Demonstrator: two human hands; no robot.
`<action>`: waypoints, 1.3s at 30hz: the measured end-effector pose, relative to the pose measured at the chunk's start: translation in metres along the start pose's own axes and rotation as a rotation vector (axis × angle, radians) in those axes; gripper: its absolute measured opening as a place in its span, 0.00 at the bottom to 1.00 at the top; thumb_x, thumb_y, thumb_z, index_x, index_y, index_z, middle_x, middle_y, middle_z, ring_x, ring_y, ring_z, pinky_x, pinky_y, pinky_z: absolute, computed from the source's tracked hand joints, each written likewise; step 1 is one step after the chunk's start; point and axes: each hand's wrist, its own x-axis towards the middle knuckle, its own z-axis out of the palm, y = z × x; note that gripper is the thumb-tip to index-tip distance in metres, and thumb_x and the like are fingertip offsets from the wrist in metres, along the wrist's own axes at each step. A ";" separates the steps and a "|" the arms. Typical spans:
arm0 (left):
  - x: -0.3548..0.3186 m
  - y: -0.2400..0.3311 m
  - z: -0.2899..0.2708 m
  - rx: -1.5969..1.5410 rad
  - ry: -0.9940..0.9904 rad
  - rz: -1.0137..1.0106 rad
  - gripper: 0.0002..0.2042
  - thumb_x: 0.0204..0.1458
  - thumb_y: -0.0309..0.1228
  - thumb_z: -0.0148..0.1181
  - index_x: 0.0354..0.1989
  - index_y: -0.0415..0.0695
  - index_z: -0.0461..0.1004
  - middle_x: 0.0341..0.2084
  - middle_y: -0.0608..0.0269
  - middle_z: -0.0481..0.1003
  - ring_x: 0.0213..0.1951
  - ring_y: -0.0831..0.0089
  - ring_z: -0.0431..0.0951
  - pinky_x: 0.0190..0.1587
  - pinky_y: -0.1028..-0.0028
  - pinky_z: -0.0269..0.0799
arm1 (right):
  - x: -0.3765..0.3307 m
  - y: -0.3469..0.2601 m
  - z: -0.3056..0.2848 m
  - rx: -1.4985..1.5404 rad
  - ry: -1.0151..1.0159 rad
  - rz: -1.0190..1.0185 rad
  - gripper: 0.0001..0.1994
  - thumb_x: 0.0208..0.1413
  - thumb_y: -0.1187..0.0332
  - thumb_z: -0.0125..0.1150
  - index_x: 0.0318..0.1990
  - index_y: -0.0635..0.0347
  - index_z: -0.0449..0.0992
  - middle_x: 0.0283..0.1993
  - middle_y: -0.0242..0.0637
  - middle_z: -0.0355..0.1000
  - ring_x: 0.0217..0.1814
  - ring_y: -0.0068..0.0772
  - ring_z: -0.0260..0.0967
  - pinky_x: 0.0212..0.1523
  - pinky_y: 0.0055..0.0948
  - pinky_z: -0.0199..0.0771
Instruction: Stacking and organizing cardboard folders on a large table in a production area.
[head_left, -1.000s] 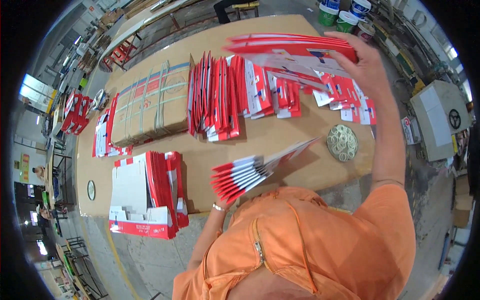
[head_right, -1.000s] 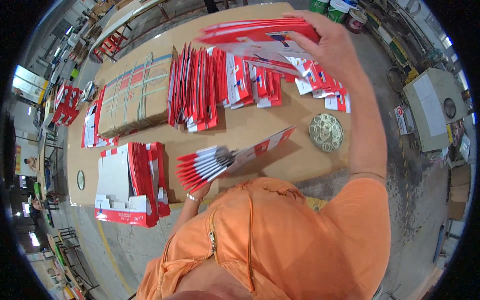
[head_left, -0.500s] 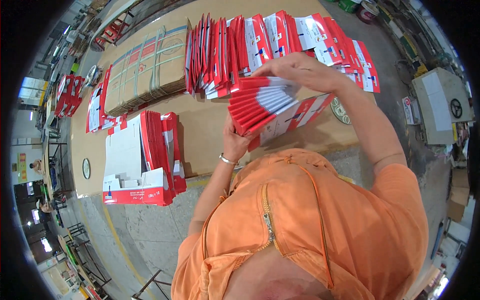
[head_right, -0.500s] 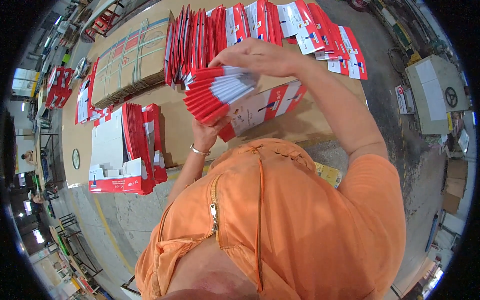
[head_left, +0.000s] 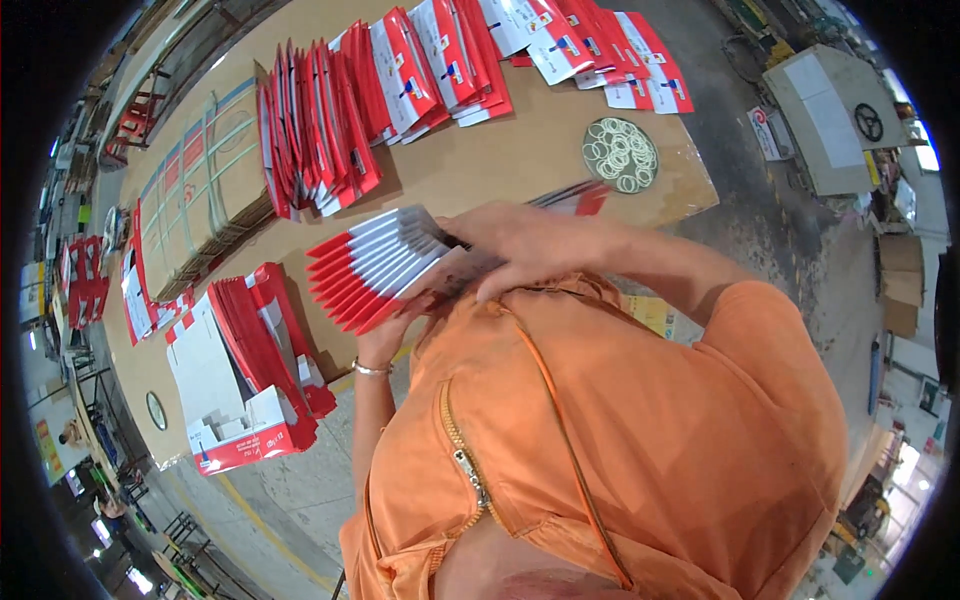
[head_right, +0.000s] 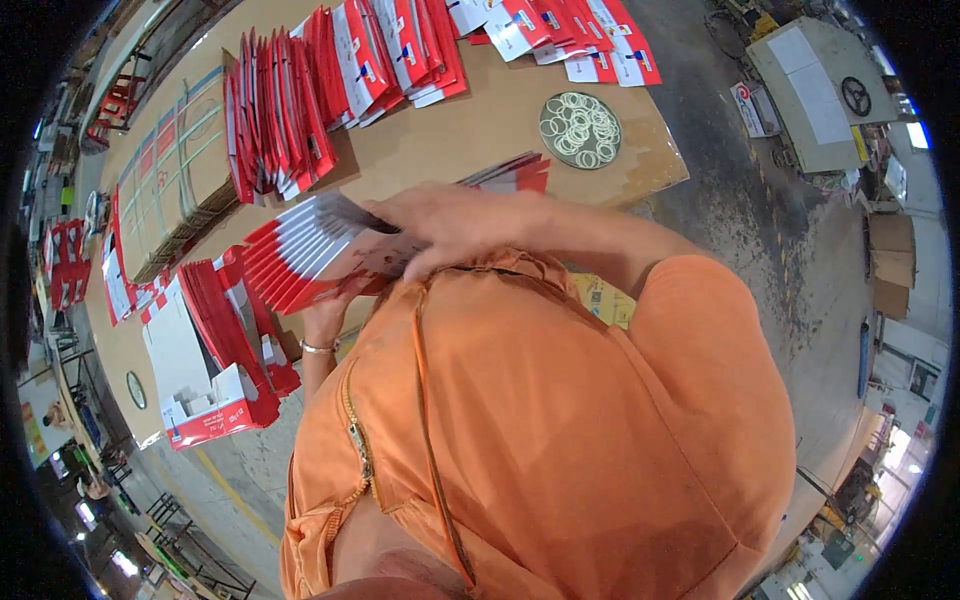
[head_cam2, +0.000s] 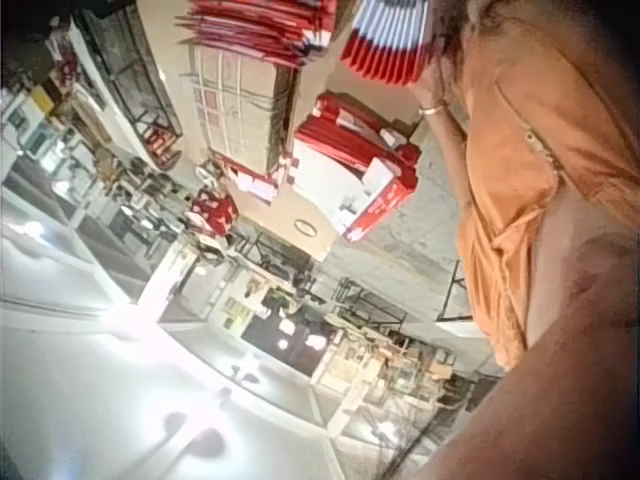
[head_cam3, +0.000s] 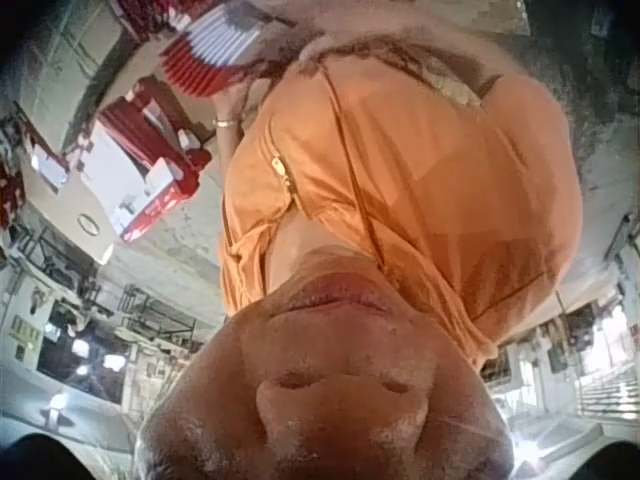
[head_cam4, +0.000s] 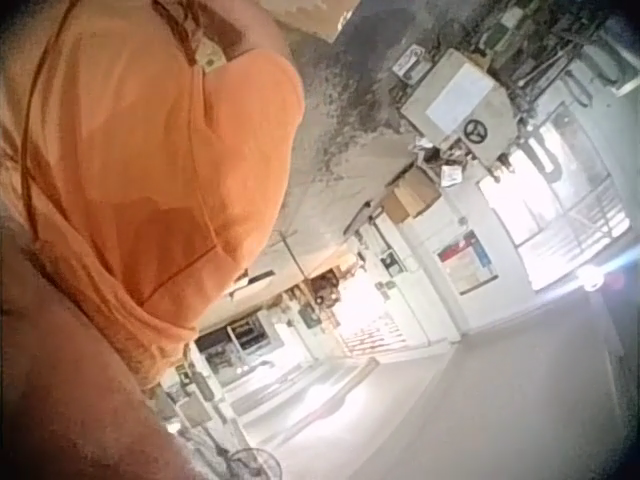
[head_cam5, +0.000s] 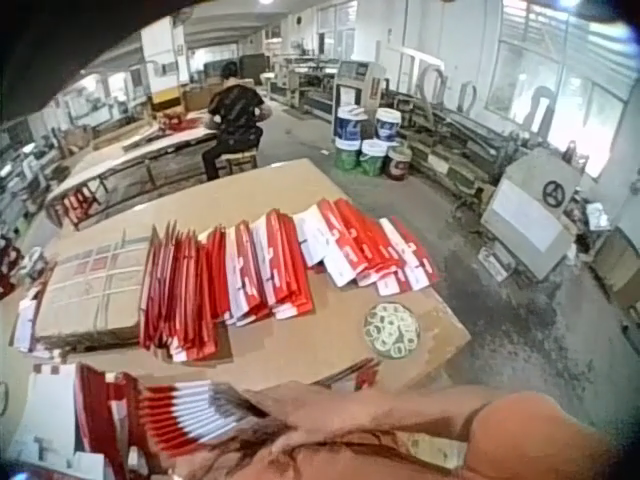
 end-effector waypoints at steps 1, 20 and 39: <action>0.000 -0.002 0.001 0.015 0.049 0.003 0.21 0.41 0.33 0.71 0.45 0.42 0.75 0.42 0.63 0.75 0.44 0.70 0.73 0.48 0.69 0.69 | -0.010 0.006 -0.019 0.162 0.009 0.176 0.33 0.45 0.58 0.65 0.59 0.63 0.63 0.48 0.45 0.69 0.52 0.42 0.67 0.54 0.36 0.65; -0.005 0.019 0.011 0.371 0.114 -0.074 0.19 0.48 0.39 0.64 0.47 0.43 0.75 0.44 0.62 0.76 0.47 0.68 0.73 0.53 0.70 0.65 | -0.195 0.273 0.015 -0.772 0.163 0.678 0.04 0.49 0.70 0.58 0.34 0.53 0.75 0.36 0.34 0.67 0.39 0.38 0.70 0.35 0.33 0.73; 0.021 0.021 -0.004 -0.403 0.266 0.173 0.26 0.40 0.19 0.69 0.49 0.41 0.64 0.43 0.63 0.73 0.43 0.72 0.75 0.45 0.70 0.76 | -0.022 0.086 -0.117 1.407 0.407 0.103 0.24 0.60 0.70 0.48 0.64 0.59 0.57 0.37 0.29 0.67 0.31 0.12 0.57 0.26 0.13 0.56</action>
